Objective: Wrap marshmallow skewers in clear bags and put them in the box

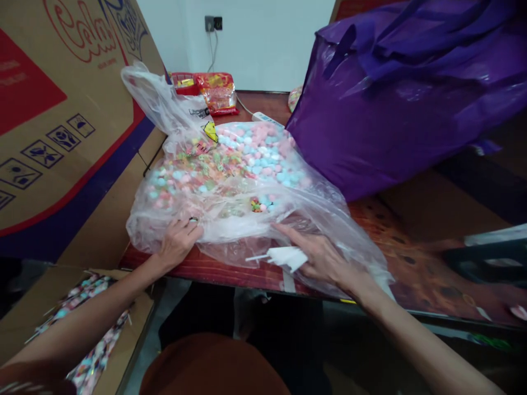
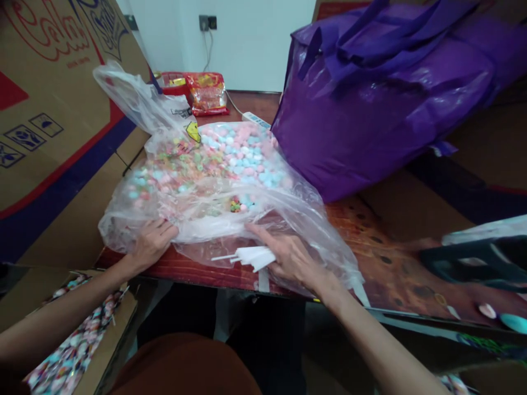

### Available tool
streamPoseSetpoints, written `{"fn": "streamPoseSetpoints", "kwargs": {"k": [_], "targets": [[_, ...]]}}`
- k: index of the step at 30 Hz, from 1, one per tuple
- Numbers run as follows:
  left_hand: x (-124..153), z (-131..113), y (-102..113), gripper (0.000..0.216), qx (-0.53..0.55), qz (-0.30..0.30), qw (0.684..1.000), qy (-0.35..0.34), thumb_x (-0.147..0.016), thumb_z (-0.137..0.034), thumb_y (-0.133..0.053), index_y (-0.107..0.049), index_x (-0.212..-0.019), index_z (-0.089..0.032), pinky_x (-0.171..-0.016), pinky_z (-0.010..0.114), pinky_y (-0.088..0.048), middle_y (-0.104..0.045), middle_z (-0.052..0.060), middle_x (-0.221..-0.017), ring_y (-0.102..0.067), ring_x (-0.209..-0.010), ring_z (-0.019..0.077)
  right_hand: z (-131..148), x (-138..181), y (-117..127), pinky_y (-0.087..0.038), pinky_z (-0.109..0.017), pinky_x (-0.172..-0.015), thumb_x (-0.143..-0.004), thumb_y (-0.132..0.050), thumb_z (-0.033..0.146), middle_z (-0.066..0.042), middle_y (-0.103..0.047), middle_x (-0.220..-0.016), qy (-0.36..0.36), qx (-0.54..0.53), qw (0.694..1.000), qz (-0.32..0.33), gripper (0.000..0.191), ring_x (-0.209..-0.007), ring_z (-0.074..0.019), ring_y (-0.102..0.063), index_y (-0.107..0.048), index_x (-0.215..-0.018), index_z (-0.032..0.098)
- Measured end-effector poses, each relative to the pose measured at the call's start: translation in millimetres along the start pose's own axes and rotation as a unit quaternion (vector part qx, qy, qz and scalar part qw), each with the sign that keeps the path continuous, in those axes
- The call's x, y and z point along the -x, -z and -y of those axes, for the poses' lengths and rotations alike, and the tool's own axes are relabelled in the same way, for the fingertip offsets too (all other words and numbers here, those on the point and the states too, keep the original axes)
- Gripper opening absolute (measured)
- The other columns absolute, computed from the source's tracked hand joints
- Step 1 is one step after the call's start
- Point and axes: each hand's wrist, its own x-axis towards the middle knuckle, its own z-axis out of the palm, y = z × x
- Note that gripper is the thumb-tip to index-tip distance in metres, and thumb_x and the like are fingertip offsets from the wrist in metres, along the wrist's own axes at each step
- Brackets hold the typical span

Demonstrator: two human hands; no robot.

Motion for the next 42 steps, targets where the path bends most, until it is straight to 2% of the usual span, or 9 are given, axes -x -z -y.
{"fn": "streamPoseSetpoints", "kwargs": {"k": [4,8,14,18,23,27,32,36,42], "targets": [[-4.1,13.0,-17.3,0.036,0.010,-0.028,0.999,0.041,-0.097,-0.009,-0.040,-0.065,-0.074,-0.019,-0.057,0.033,-0.028,-0.055,0.005,-0.065,-0.048,-0.061,0.0193,-1.3,18.9,-14.8,-0.040,-0.030,-0.067,-0.088,-0.050,0.008,-0.002,-0.068,-0.076,0.095,0.047,0.994,0.010,0.034,-0.066,-0.0189,-0.058,-0.066,-0.114,0.024],[12.3,18.6,-9.7,0.033,0.080,0.038,0.995,-0.053,-0.092,-0.002,-0.039,-0.067,-0.084,-0.019,-0.062,0.032,-0.036,-0.058,0.006,-0.074,-0.051,-0.067,0.0198,-22.3,23.4,-27.5,-0.037,-0.033,-0.067,-0.097,-0.040,0.007,-0.005,-0.066,-0.073,0.068,0.173,0.981,-0.050,0.028,-0.065,-0.0196,-0.055,-0.065,-0.089,0.019],[32.9,20.1,42.1,0.040,0.245,0.138,0.954,-0.107,-0.088,-0.007,-0.043,-0.062,-0.121,-0.020,-0.093,0.036,-0.047,-0.064,0.009,-0.114,-0.056,-0.105,0.0228,-57.5,-4.7,-28.4,-0.033,-0.031,-0.065,-0.099,-0.039,0.008,-0.008,-0.068,-0.076,0.003,0.243,0.968,-0.067,0.029,-0.067,-0.0193,-0.056,-0.066,-0.092,0.016],[5.9,-0.3,57.2,0.024,0.238,0.099,0.965,-0.045,-0.095,-0.027,-0.055,-0.065,-0.115,-0.021,-0.094,0.041,-0.048,-0.063,0.010,-0.114,-0.058,-0.104,0.0255,-65.6,-19.8,-29.5,-0.031,-0.031,-0.062,-0.098,-0.042,0.007,-0.008,-0.069,-0.078,-0.007,0.254,0.966,-0.057,0.026,-0.067,-0.0192,-0.057,-0.067,-0.097,0.015],[-64.2,-47.3,41.6,0.052,0.249,0.011,0.968,-0.012,-0.090,-0.041,-0.065,-0.053,-0.133,-0.014,-0.100,0.050,-0.047,-0.055,0.020,-0.130,-0.054,-0.120,0.0353,-46.5,-5.3,-15.8,-0.035,-0.031,-0.068,-0.099,-0.046,0.011,-0.007,-0.070,-0.086,0.012,0.267,0.962,-0.054,0.021,-0.073,-0.0189,-0.058,-0.066,-0.098,0.016],[-101.8,-76.1,19.5,0.078,0.237,0.049,0.970,-0.015,-0.088,-0.041,-0.068,-0.031,-0.152,-0.018,-0.102,0.049,-0.045,-0.049,0.020,-0.141,-0.050,-0.127,0.0354,-24.7,19.2,3.4,-0.038,-0.031,-0.073,-0.100,-0.044,0.010,-0.007,-0.069,-0.086,0.061,0.240,0.966,-0.072,0.023,-0.075,-0.0187,-0.058,-0.066,-0.099,0.018],[-92.8,-106.9,-3.2,0.038,0.213,0.052,0.966,-0.134,-0.100,-0.016,-0.042,-0.051,-0.137,-0.018,-0.089,0.039,-0.047,-0.063,0.011,-0.103,-0.059,-0.100,0.0258,-38.5,49.1,-4.1,-0.042,-0.028,-0.068,-0.095,-0.048,0.017,-0.009,-0.072,-0.093,-0.108,0.165,0.974,-0.111,0.021,-0.079,-0.0194,-0.063,-0.069,-0.098,0.019],[-77.0,-105.6,-9.0,0.033,0.248,0.064,0.932,-0.257,-0.099,-0.010,-0.039,-0.065,-0.116,-0.020,-0.076,0.033,-0.044,-0.056,0.007,-0.086,-0.054,-0.081,0.0210,-64.0,76.4,-18.8,-0.038,-0.026,-0.058,-0.081,-0.047,0.009,-0.005,-0.070,-0.069,-0.254,0.158,0.947,-0.115,0.031,-0.065,-0.0195,-0.062,-0.073,-0.094,0.020],[-67.6,-96.2,-10.4,0.043,0.308,0.086,0.915,-0.246,-0.096,-0.039,-0.054,-0.056,-0.132,-0.015,-0.082,0.038,-0.046,-0.060,0.011,-0.099,-0.055,-0.091,0.0252,-33.1,72.3,1.9,-0.038,-0.027,-0.062,-0.092,-0.046,0.015,-0.006,-0.067,-0.078,-0.151,0.115,0.976,-0.106,0.024,-0.068,-0.0178,-0.058,-0.070,-0.095,0.019]]}}
